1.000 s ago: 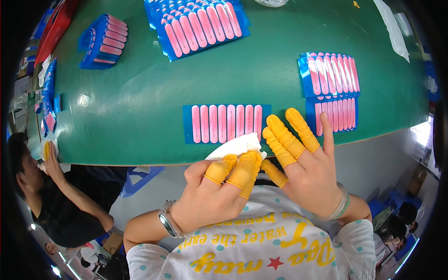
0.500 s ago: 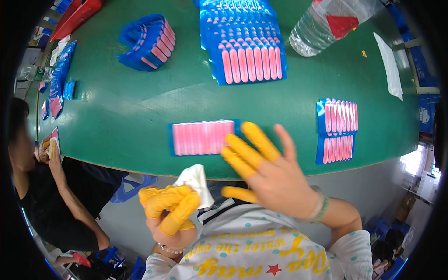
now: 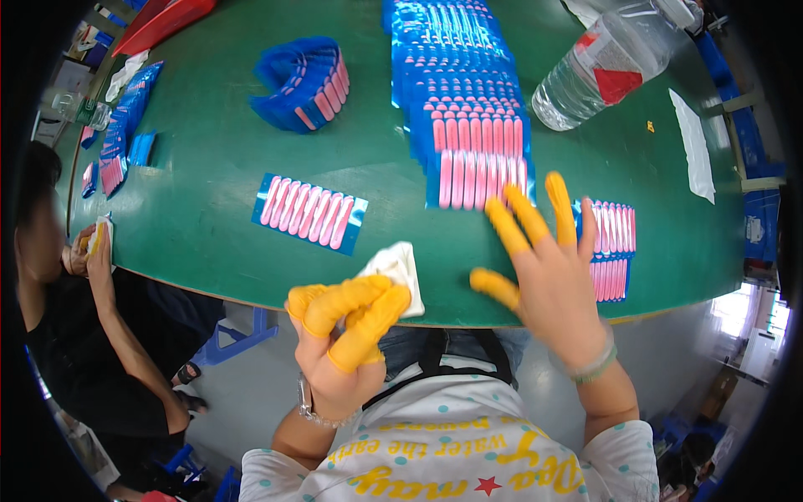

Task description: The person cleans individual pink plastic components by wiping them with a white cloth and liquid from a water bottle while they are affixed to blue adhesive sheets.

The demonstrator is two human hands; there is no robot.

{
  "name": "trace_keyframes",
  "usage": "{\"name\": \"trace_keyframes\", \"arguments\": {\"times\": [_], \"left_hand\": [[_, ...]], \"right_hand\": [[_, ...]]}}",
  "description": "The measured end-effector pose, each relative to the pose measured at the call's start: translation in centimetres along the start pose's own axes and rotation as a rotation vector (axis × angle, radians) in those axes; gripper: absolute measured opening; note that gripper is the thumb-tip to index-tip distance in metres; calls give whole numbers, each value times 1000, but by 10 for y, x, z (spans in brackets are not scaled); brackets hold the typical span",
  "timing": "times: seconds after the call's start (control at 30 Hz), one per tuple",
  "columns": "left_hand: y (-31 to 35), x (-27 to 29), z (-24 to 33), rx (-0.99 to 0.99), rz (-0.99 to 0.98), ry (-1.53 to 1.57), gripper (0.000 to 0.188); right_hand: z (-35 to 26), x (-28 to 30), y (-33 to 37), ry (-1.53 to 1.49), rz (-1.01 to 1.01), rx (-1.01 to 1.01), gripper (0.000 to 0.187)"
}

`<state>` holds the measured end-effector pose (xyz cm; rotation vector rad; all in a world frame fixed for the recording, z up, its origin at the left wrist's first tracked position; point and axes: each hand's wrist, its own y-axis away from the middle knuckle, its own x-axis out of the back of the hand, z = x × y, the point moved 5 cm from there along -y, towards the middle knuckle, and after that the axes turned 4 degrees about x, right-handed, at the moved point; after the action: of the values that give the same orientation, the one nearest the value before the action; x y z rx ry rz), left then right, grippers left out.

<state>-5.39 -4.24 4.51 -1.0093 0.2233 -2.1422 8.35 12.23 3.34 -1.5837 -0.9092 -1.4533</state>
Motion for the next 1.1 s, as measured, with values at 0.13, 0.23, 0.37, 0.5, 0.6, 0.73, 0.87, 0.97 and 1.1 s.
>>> {"name": "trace_keyframes", "arguments": {"times": [0.13, 0.23, 0.37, 0.5, 0.6, 0.73, 0.87, 0.97, 1.1], "left_hand": [[-17, -24, 13, -105, -89, -104, 33], [-35, -58, 26, -248, -244, -152, 36], [-22, -85, 25, -311, -435, -329, 40], [25, -65, 42, -406, -570, -361, 41], [23, -67, 40, -381, -564, -334, 41], [-25, -84, 25, -438, -432, -384, 42], [-2, -74, 31, -436, -531, -328, 40], [27, -63, 36, -368, -603, -273, 36], [28, -61, 40, -365, -585, -273, 34]], "right_hand": [[-15, 9, 55, -174, -139, 36, 72], [-13, 7, 64, -310, -130, 23, 76], [-5, -5, 67, -304, -123, 79, 74], [-5, -7, 70, -342, -91, 74, 74], [-7, -11, 74, -345, -111, 88, 86], [-12, -8, 77, -285, -145, 55, 86], [-12, -3, 73, -317, -99, 12, 75], [-11, -7, 74, -325, -116, 15, 83], [10, -4, 72, -445, -27, -10, 68]]}}
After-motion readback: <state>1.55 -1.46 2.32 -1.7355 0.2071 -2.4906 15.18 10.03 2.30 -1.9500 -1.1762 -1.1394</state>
